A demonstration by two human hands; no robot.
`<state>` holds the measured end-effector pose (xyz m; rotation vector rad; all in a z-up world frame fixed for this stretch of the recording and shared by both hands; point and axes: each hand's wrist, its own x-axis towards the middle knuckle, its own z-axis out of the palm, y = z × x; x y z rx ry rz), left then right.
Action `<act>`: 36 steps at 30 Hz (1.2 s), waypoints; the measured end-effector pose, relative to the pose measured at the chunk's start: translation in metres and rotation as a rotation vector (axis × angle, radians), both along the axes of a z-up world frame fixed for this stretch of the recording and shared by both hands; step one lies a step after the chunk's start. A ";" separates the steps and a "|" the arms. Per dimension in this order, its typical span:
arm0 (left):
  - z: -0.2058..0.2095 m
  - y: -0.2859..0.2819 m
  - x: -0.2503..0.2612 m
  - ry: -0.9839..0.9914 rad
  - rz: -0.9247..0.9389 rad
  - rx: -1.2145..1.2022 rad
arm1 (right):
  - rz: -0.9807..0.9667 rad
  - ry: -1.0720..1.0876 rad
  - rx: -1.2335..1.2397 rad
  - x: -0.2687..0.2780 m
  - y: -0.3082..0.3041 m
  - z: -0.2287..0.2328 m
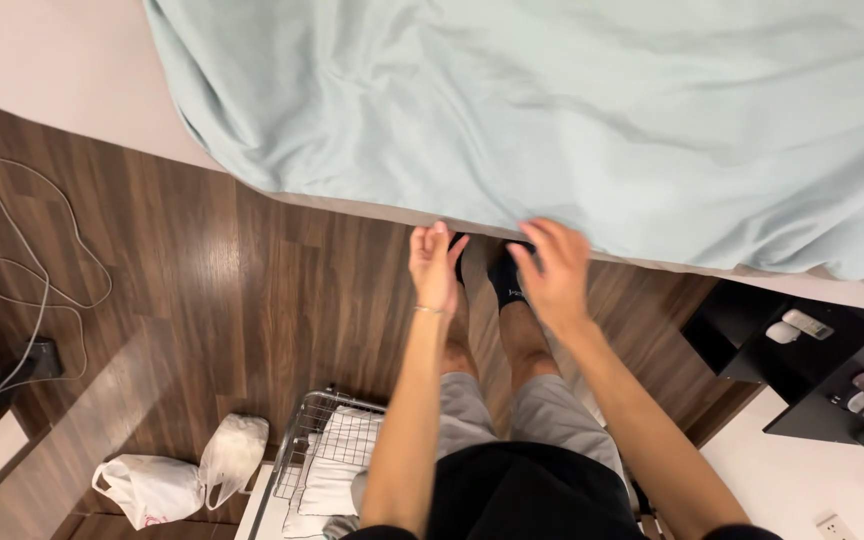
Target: Spreading and smoothing a duvet cover over a bed.
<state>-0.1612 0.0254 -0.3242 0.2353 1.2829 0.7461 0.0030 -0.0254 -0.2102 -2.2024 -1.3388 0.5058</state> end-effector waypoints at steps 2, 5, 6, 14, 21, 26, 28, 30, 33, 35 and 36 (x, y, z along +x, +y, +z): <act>-0.041 -0.024 0.009 -0.131 0.161 0.014 | 0.089 -0.025 0.018 -0.014 0.026 -0.010; 0.022 0.006 0.030 -0.040 0.054 0.036 | 0.109 -0.046 -0.010 -0.023 0.033 -0.026; 0.022 0.004 0.030 -0.042 0.056 0.036 | 0.111 -0.048 -0.010 -0.021 0.034 -0.024; 0.063 0.007 0.022 -0.194 0.026 0.065 | 0.148 0.118 0.079 -0.011 0.047 0.011; 0.074 -0.002 0.017 -0.169 0.058 0.052 | 0.092 0.396 -0.037 -0.012 0.060 0.047; 0.064 -0.024 0.010 -0.044 0.047 0.154 | 0.202 0.146 -0.099 -0.015 0.059 0.064; 0.081 -0.013 0.011 0.012 -0.005 0.152 | 0.240 0.042 -0.041 -0.023 0.057 0.074; 0.090 -0.012 0.010 0.064 -0.062 0.143 | 0.272 -0.064 0.011 -0.032 0.050 0.083; 0.096 -0.019 0.007 0.047 -0.074 0.174 | 0.255 -0.063 -0.015 -0.046 0.035 0.090; 0.106 -0.022 0.005 -0.205 0.024 0.143 | 0.230 -0.039 0.004 -0.052 0.028 0.088; 0.109 -0.022 0.006 -0.204 0.026 0.143 | 0.232 -0.038 0.003 -0.052 0.028 0.088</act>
